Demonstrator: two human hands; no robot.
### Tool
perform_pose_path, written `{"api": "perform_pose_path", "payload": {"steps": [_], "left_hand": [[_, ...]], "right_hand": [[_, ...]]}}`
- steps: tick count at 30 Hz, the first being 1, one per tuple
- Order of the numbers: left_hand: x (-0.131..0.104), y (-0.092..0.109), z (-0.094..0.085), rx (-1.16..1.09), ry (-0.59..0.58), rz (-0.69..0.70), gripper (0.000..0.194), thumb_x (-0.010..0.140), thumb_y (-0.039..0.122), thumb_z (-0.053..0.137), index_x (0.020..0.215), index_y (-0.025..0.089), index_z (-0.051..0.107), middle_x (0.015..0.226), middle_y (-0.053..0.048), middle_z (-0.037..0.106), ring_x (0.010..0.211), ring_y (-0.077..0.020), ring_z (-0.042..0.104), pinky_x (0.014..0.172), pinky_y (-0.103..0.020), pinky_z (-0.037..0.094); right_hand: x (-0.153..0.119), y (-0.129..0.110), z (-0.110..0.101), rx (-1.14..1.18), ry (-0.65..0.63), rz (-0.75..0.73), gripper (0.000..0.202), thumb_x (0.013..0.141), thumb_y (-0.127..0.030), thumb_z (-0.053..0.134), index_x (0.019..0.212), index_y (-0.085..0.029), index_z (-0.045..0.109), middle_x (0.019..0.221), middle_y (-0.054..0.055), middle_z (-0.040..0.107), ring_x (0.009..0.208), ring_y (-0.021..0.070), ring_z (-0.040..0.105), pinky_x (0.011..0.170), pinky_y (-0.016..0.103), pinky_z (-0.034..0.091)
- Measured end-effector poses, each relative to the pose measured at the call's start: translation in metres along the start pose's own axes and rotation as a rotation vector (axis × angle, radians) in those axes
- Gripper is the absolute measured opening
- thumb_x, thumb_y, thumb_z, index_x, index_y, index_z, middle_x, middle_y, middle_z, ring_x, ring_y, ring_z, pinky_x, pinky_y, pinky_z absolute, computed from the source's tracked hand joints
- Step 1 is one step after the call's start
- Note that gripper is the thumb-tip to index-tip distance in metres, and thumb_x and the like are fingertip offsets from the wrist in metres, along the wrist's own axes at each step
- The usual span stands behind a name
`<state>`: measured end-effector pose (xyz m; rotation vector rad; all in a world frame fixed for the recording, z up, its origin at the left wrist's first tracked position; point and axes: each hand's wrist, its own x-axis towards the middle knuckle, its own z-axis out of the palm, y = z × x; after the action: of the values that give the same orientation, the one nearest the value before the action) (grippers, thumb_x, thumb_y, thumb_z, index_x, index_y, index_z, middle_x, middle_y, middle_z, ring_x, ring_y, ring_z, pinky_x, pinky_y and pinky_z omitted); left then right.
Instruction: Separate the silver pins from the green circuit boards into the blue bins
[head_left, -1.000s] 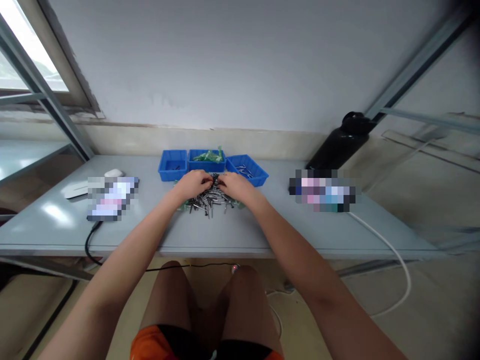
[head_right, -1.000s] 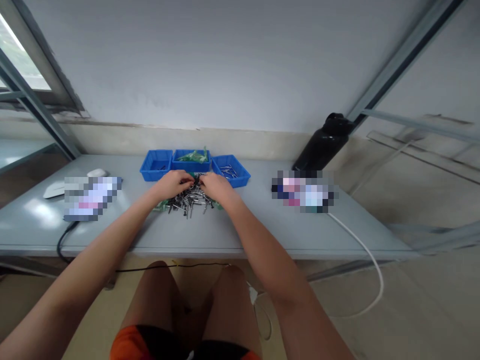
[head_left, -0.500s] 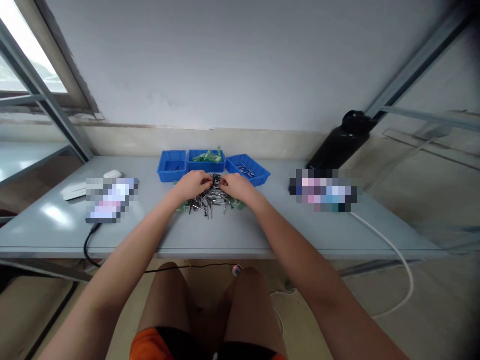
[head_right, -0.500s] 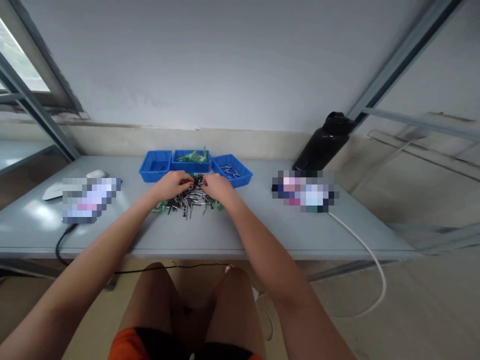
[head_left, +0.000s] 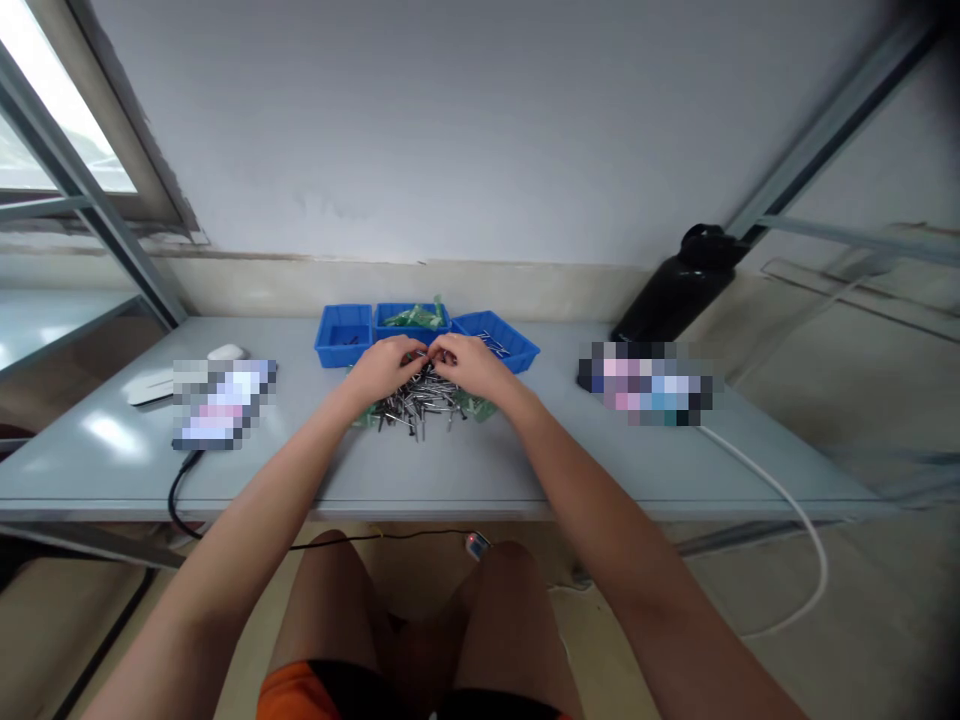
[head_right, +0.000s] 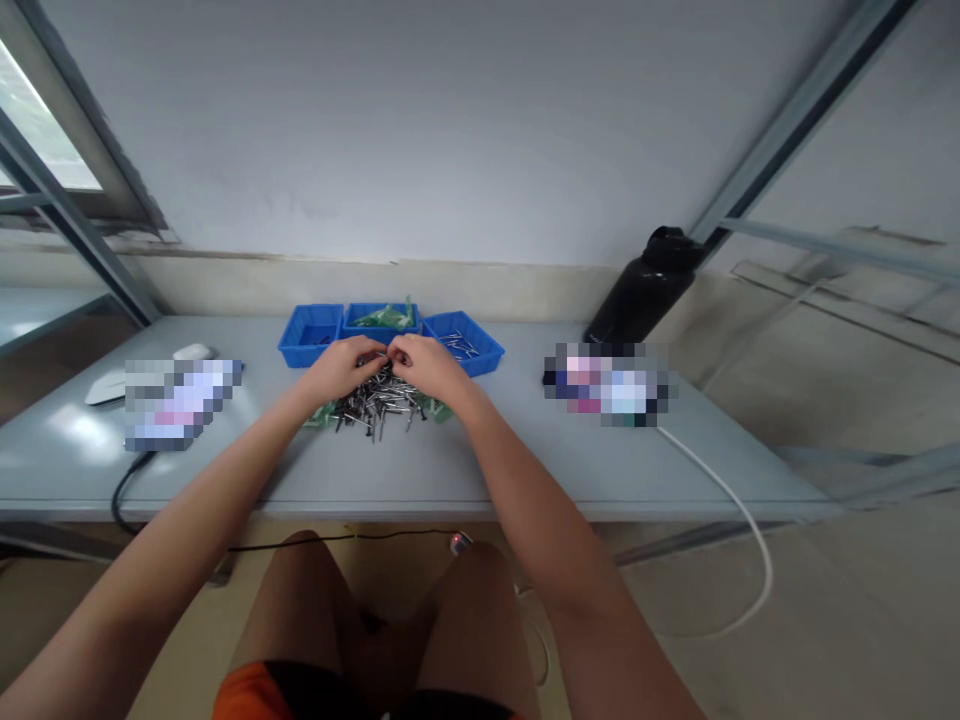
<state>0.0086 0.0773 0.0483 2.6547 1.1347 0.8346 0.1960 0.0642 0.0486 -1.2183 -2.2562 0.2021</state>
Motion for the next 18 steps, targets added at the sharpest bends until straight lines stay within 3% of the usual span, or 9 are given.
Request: {"api": "perform_pose_path", "payload": {"steps": [8, 18], "left_hand": [[0.002, 0.003, -0.004, -0.035, 0.15, 0.004, 0.022, 0.09, 0.028, 0.051, 0.098, 0.018, 0.069, 0.092, -0.006, 0.071, 0.083, -0.0172, 0.063, 0.078, -0.031, 0.048], [0.003, 0.001, -0.003, -0.011, 0.253, -0.017, 0.021, 0.092, 0.029, 0.053, 0.093, 0.02, 0.072, 0.093, -0.006, 0.072, 0.09, -0.0184, 0.063, 0.085, -0.033, 0.047]], "right_hand": [[-0.001, -0.001, -0.006, 0.061, 0.202, -0.014, 0.014, 0.085, -0.021, 0.051, 0.092, -0.021, 0.062, 0.086, 0.004, 0.06, 0.075, 0.0158, 0.054, 0.074, 0.028, 0.042], [0.001, 0.008, -0.003, 0.008, 0.201, 0.032, 0.017, 0.091, -0.028, 0.048, 0.091, -0.021, 0.063, 0.089, 0.005, 0.064, 0.081, 0.0178, 0.057, 0.077, 0.029, 0.04]]}}
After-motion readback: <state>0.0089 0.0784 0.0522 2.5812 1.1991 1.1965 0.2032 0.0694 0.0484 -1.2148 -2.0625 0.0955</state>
